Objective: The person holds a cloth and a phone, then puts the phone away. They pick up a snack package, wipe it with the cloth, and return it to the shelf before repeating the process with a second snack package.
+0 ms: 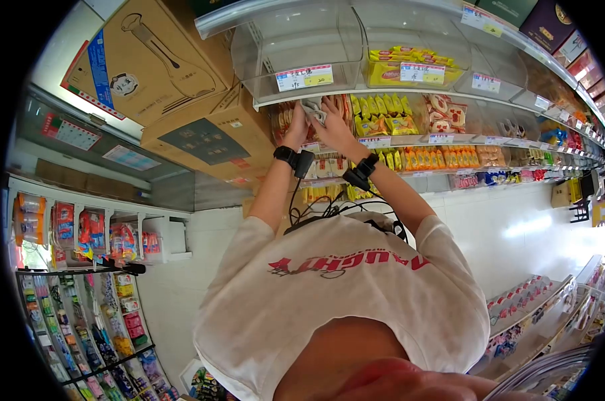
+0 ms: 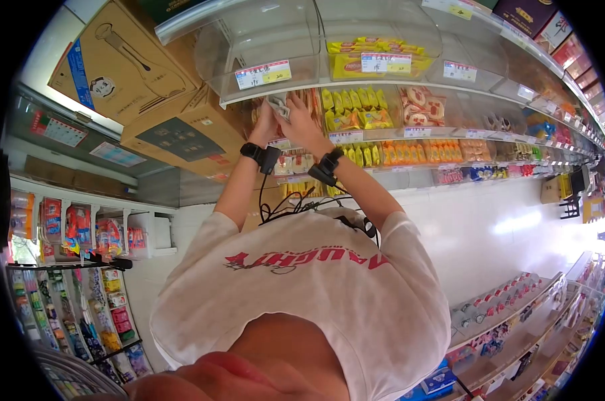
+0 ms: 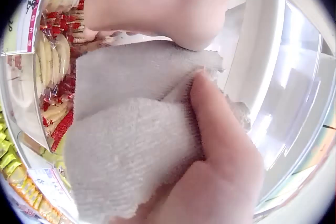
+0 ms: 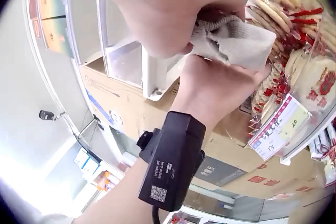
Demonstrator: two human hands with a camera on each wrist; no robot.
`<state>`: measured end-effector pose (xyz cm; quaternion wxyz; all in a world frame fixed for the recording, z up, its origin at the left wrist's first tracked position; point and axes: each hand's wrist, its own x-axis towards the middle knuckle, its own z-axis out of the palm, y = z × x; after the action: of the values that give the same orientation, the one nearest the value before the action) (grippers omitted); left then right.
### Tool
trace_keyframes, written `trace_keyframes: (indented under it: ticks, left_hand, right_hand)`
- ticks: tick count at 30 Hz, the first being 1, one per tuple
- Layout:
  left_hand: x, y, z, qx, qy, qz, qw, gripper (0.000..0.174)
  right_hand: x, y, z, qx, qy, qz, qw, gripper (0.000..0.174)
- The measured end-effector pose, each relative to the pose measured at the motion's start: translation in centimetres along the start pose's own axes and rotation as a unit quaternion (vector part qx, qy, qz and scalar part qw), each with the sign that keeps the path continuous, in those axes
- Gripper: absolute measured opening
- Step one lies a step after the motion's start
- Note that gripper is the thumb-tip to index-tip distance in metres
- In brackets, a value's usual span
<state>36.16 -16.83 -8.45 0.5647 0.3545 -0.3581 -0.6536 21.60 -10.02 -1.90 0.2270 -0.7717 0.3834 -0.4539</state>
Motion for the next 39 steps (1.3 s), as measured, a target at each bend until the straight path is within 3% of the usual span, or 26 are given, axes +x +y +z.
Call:
trace_keyframes:
  ticks: [2,9,12,17,20,23,26,29,32,33,35,36,38,39]
  left_hand:
    - [1.0,-0.9,-0.9,-0.057,-0.008,-0.012,0.998,0.043]
    - [-1.7,2.1,1.1,-0.089,0.043,-0.044,0.994,0.038]
    - [-3.5,3.5,1.7,-0.079,0.004,-0.017,0.997,0.037]
    - [-4.4,4.2,1.3,-0.034,0.101,-0.053,0.993,0.029]
    - [-4.5,3.7,-0.1,-0.006,0.088,-0.044,0.995,0.029]
    - [-5.0,3.2,-0.6,0.114,0.121,0.032,0.986,0.030]
    - [-5.0,2.8,-2.4,0.235,0.175,0.085,0.952,0.032]
    - [-6.7,3.7,-3.6,0.326,0.222,0.083,0.915,0.034]
    - [-10.4,6.1,0.5,0.317,0.190,0.095,0.924,0.033]
    - [-11.2,6.6,2.2,0.298,0.170,0.118,0.932,0.032]
    - [-12.6,6.7,4.8,0.257,0.127,0.164,0.944,0.029]
    - [-13.1,6.8,4.6,0.246,0.131,0.142,0.950,0.028]
    - [-13.7,7.2,4.2,0.222,0.139,0.101,0.960,0.025]
    - [-14.2,7.5,4.7,0.251,0.133,0.135,0.949,0.024]
  right_hand:
    - [0.4,1.3,1.0,0.028,-0.016,0.037,0.999,0.041]
    - [0.2,0.3,0.3,0.000,-0.052,0.014,0.999,0.050]
    - [-0.2,0.1,0.0,-0.015,-0.090,-0.002,0.996,0.050]
    - [-1.1,0.8,0.3,-0.030,-0.145,-0.034,0.988,0.047]
    - [-1.1,-1.2,-0.9,-0.010,-0.246,0.018,0.969,0.044]
    - [-1.8,-0.5,0.0,0.022,-0.248,0.023,0.968,0.040]
    - [-2.3,-0.7,-0.3,0.172,-0.198,0.069,0.962,0.035]
    - [-2.4,-1.2,-0.8,0.259,-0.034,0.122,0.958,0.032]
    - [-1.6,-3.7,-0.9,0.184,0.065,0.125,0.973,0.030]
    - [-1.6,-3.9,-0.2,0.187,0.025,0.081,0.979,0.035]
    - [-1.6,-5.8,0.4,0.046,0.050,-0.047,0.997,0.039]
    - [-1.7,-6.6,0.6,-0.026,0.063,-0.112,0.991,0.042]
    - [-1.4,-6.8,0.7,0.044,0.035,-0.076,0.996,0.043]
    - [-1.1,-7.0,0.8,0.071,0.041,-0.061,0.995,0.044]
